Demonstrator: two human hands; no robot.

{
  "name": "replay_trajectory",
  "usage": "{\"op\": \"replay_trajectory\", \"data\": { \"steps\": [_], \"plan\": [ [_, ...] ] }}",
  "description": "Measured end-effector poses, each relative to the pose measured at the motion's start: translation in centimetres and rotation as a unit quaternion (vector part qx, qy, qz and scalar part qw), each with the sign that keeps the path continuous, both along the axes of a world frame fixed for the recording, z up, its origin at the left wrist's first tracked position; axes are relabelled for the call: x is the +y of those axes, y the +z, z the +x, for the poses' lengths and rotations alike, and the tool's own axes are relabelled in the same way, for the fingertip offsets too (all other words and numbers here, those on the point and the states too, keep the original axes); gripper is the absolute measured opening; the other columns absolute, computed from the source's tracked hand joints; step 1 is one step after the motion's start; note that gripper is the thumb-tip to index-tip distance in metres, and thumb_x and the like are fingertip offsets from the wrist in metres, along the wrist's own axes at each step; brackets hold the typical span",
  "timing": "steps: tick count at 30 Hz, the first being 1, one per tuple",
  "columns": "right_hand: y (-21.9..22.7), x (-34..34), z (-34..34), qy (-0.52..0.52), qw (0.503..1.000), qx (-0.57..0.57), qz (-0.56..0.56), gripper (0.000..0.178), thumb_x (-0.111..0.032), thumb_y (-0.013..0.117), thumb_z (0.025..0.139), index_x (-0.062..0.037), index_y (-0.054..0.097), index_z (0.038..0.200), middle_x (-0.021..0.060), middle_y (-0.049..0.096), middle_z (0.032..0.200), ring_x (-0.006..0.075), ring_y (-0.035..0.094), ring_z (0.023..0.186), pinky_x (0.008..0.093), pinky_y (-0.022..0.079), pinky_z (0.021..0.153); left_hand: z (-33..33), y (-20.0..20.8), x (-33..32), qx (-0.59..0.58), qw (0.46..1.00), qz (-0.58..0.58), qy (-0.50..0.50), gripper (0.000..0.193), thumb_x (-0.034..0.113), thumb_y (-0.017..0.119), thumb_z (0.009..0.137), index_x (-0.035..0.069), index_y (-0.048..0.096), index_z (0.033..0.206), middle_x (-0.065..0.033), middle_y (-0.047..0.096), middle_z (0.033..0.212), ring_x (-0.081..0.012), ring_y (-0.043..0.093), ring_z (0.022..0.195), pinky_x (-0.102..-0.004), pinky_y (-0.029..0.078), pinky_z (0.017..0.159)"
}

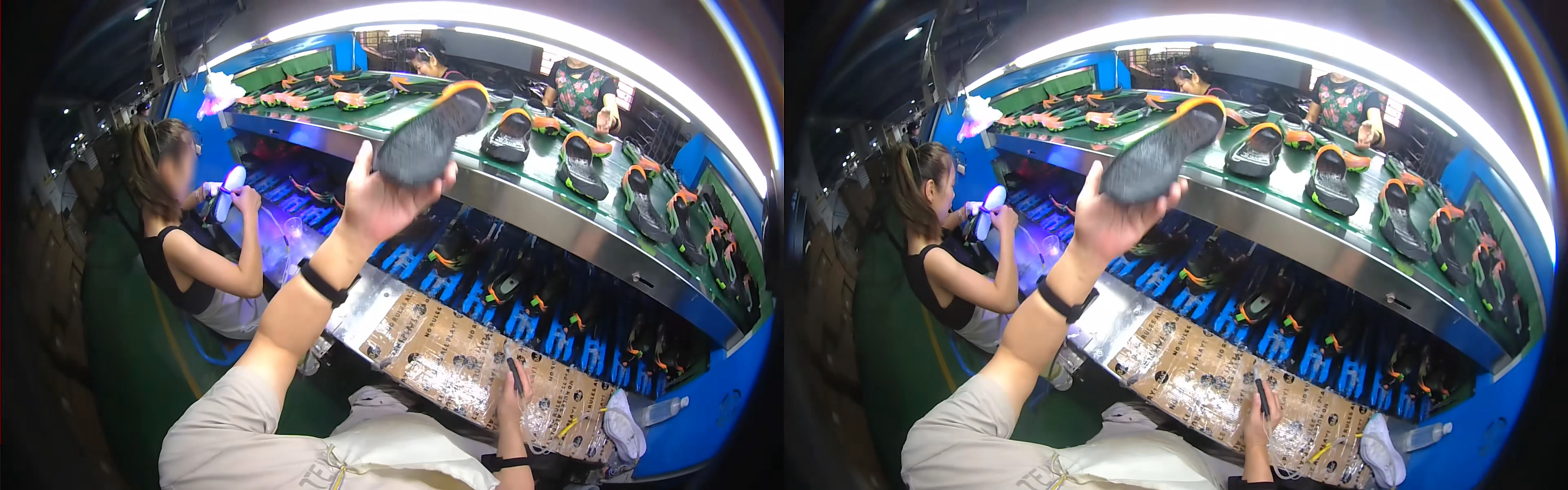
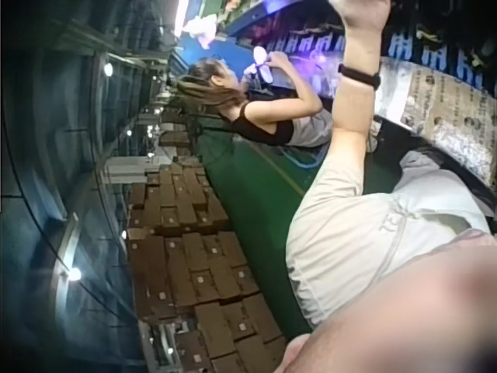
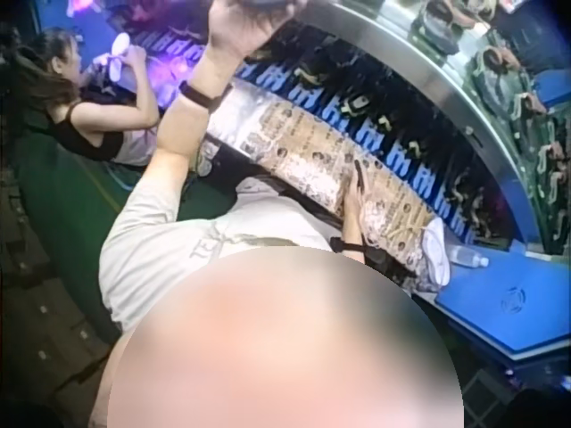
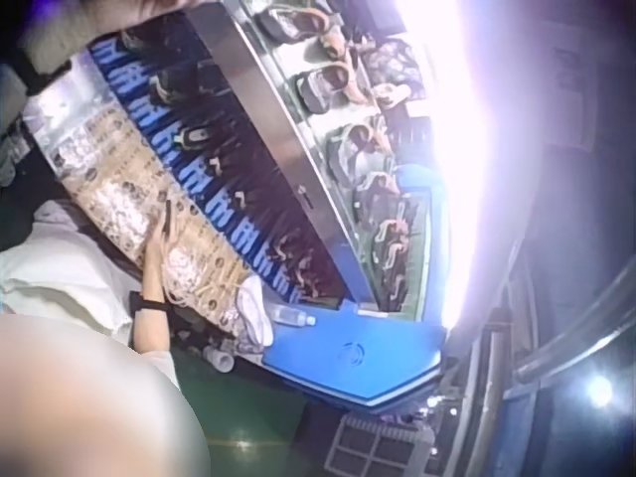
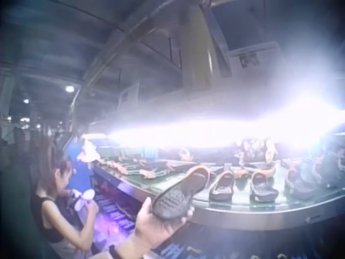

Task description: The person applies adhesive to the bottom and side edges of shoe soles using a brush, then places the soles onto a moving conveyor belt above the workstation.

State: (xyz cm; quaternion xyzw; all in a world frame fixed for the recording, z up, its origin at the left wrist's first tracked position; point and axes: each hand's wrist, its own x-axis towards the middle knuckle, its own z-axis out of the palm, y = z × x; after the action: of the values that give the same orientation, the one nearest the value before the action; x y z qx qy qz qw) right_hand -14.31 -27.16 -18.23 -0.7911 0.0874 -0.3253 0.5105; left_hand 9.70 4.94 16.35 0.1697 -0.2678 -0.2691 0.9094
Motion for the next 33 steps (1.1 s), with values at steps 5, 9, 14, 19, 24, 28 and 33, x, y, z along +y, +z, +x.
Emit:
{"op": "replay_trajectory", "data": {
  "steps": [5, 9, 14, 19, 24, 28, 33],
  "plan": [
    [1.3, 0.1, -0.2, 0.009, 0.999, 0.036, 0.040, 0.031, -0.008, 0.067, 0.100, 0.0016, 0.076, 0.128, 0.0182, 0.077, 0.118, 0.0312, 0.072, 0.111, 0.0408, 0.052, 0.102, 3.7, -2.9, -1.4, 0.005, 0.906, 0.226, 0.359, 0.068, 0.051, 0.048, 0.115, -0.012, 0.059, 0.140, -0.0311, 0.069, 0.130, -0.0403, 0.073, 0.117, -0.0478, 0.062, 0.100],
    [1.1, 0.3, -0.1, 0.007, 0.999, 0.031, 0.039, 0.031, -0.008, 0.070, 0.098, 0.0028, 0.076, 0.126, 0.0180, 0.077, 0.113, 0.0313, 0.073, 0.105, 0.0402, 0.054, 0.098, 5.9, -4.0, 0.0, -0.309, 0.562, 0.332, 0.692, 0.035, 0.011, 0.073, 0.101, -0.009, 0.068, 0.130, -0.0201, 0.076, 0.112, -0.0285, 0.076, 0.100, -0.0382, 0.061, 0.092],
    [0.5, 0.1, 0.1, 0.007, 0.999, 0.019, 0.024, 0.030, -0.006, 0.071, 0.097, 0.0030, 0.076, 0.126, 0.0178, 0.076, 0.109, 0.0301, 0.073, 0.101, 0.0393, 0.055, 0.093, 8.1, 1.7, -0.6, -0.378, 0.353, 0.547, 0.658, 0.084, 0.041, 0.079, 0.096, -0.008, 0.048, 0.156, -0.0323, 0.060, 0.146, -0.0435, 0.058, 0.139, -0.0457, 0.048, 0.115],
    [0.1, 0.0, 0.3, 0.014, 0.999, 0.024, 0.041, 0.031, -0.003, 0.070, 0.096, 0.0043, 0.076, 0.125, 0.0184, 0.076, 0.112, 0.0296, 0.073, 0.103, 0.0389, 0.055, 0.094, 13.8, 4.4, -0.2, -0.432, 0.391, 0.656, 0.480, 0.083, 0.056, 0.070, 0.100, -0.003, 0.054, 0.156, -0.0310, 0.067, 0.144, -0.0405, 0.065, 0.135, -0.0435, 0.050, 0.114],
    [0.4, 0.1, 0.4, 0.019, 0.998, 0.048, 0.043, 0.031, -0.001, 0.070, 0.095, 0.0048, 0.076, 0.125, 0.0194, 0.076, 0.113, 0.0292, 0.073, 0.103, 0.0384, 0.055, 0.095, 19.6, 4.9, 2.5, -0.335, 0.500, 0.702, 0.381, 0.082, 0.057, 0.058, 0.108, 0.001, 0.042, 0.166, -0.0128, 0.072, 0.133, -0.0299, 0.069, 0.121, -0.0396, 0.064, 0.087],
    [1.0, 0.3, 0.5, 0.021, 0.999, 0.041, 0.022, 0.032, -0.005, 0.072, 0.095, 0.0052, 0.076, 0.125, 0.0178, 0.074, 0.105, 0.0286, 0.072, 0.095, 0.0381, 0.055, 0.087, 24.6, 3.2, 7.2, -0.414, 0.473, 0.608, 0.484, 0.068, 0.047, 0.054, 0.111, 0.000, 0.052, 0.159, -0.0258, 0.066, 0.146, -0.0377, 0.063, 0.137, -0.0440, 0.048, 0.116],
    [0.8, 0.5, 0.5, 0.011, 0.999, 0.042, 0.014, 0.032, -0.005, 0.072, 0.095, 0.0045, 0.076, 0.125, 0.0194, 0.075, 0.110, 0.0291, 0.072, 0.098, 0.0379, 0.055, 0.090, 28.6, 3.4, 10.8, -0.455, 0.005, 0.720, 0.525, 0.067, 0.036, 0.070, 0.101, 0.017, 0.051, 0.162, -0.0290, 0.043, 0.165, -0.0465, 0.043, 0.153, -0.0660, 0.040, 0.118]
  ]
}}
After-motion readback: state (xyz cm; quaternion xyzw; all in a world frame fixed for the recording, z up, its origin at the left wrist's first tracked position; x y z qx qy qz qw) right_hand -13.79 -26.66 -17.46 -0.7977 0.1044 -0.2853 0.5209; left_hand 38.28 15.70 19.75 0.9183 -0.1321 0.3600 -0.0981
